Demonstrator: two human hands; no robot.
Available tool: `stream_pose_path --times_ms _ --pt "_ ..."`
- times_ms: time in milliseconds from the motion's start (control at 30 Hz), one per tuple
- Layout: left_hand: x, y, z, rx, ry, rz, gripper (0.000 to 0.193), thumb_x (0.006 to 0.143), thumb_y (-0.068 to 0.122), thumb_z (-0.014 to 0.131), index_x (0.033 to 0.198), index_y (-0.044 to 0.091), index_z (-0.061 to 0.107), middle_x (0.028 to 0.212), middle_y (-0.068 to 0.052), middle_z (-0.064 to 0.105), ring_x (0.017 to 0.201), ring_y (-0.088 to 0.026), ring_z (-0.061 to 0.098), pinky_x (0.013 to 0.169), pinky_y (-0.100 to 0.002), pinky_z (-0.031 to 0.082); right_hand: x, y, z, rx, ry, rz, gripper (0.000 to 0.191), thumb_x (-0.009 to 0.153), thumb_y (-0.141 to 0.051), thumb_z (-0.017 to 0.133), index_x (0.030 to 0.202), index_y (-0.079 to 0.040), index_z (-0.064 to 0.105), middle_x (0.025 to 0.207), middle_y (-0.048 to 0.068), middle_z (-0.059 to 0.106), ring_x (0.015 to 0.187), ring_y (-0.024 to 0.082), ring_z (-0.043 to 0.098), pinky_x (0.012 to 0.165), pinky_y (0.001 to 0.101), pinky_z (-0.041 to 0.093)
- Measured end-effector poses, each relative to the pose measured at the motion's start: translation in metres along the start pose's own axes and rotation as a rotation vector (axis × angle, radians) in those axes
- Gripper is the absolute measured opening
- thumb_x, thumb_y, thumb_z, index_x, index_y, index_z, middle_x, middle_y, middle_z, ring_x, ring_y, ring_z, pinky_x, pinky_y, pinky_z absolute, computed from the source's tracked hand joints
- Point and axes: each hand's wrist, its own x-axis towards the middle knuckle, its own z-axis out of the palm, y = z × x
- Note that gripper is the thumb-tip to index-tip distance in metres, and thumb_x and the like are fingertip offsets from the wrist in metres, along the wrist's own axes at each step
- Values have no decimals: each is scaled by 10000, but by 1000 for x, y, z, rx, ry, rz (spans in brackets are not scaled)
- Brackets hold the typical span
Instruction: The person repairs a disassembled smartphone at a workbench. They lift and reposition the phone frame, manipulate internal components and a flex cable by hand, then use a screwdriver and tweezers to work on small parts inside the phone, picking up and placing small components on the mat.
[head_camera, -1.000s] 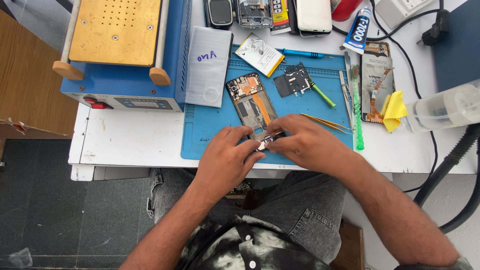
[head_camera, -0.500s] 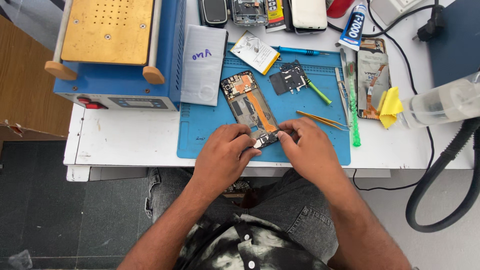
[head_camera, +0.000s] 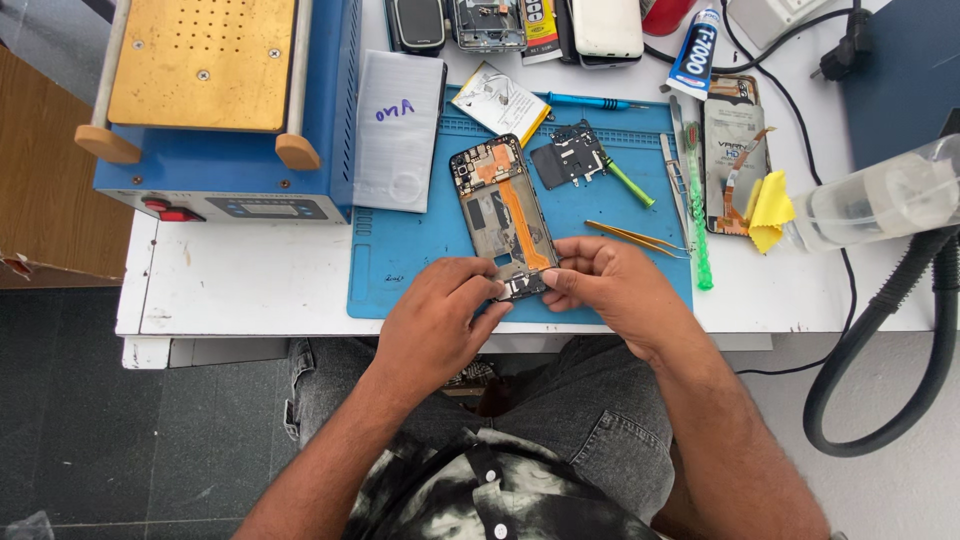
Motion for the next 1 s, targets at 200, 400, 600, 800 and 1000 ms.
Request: stream_pose_path --times_ms 200,400,600,800,1000 --pt "2 11 -8 -52 156 -31 577 782 266 867 1257 45 625 1280 -204 612 1195 -346 594 974 -443 512 -13 6 0 122 39 -128 408 950 -61 668 1323 89 601 1031 145 738 886 207 761 807 340 650" --pt "11 21 -4 -1198 -150 -524 706 942 142 717 1561 104 380 1223 -146 731 1144 -172 696 964 -324 588 -42 12 4 103 47 -386 410 964 -25 660 1358 73 608 1098 159 759 967 194 756 861 351 659" --pt "5 28 -2 -1140 -138 -534 425 994 86 670 1396 -19 576 1110 -112 775 974 -141 728 880 -308 624 -62 11 5 -25 109 -440 384 956 -12 669 1329 64 624 1044 155 784 947 188 783 843 331 671" --pt "3 36 -2 -1247 -86 -491 378 1009 48 633 1366 -57 567 1145 -148 759 1066 -163 742 943 -321 648 -69 12 3 -16 99 -452 311 935 -11 704 1231 79 666 970 154 786 902 183 792 798 311 670" --pt "6 46 0 -1276 -26 -461 319 1015 35 633 1310 -68 572 1151 -178 751 1050 -191 759 934 -323 662 -68 14 3 -73 133 -522 234 966 -51 713 1164 66 670 882 89 735 789 127 744 697 259 639"
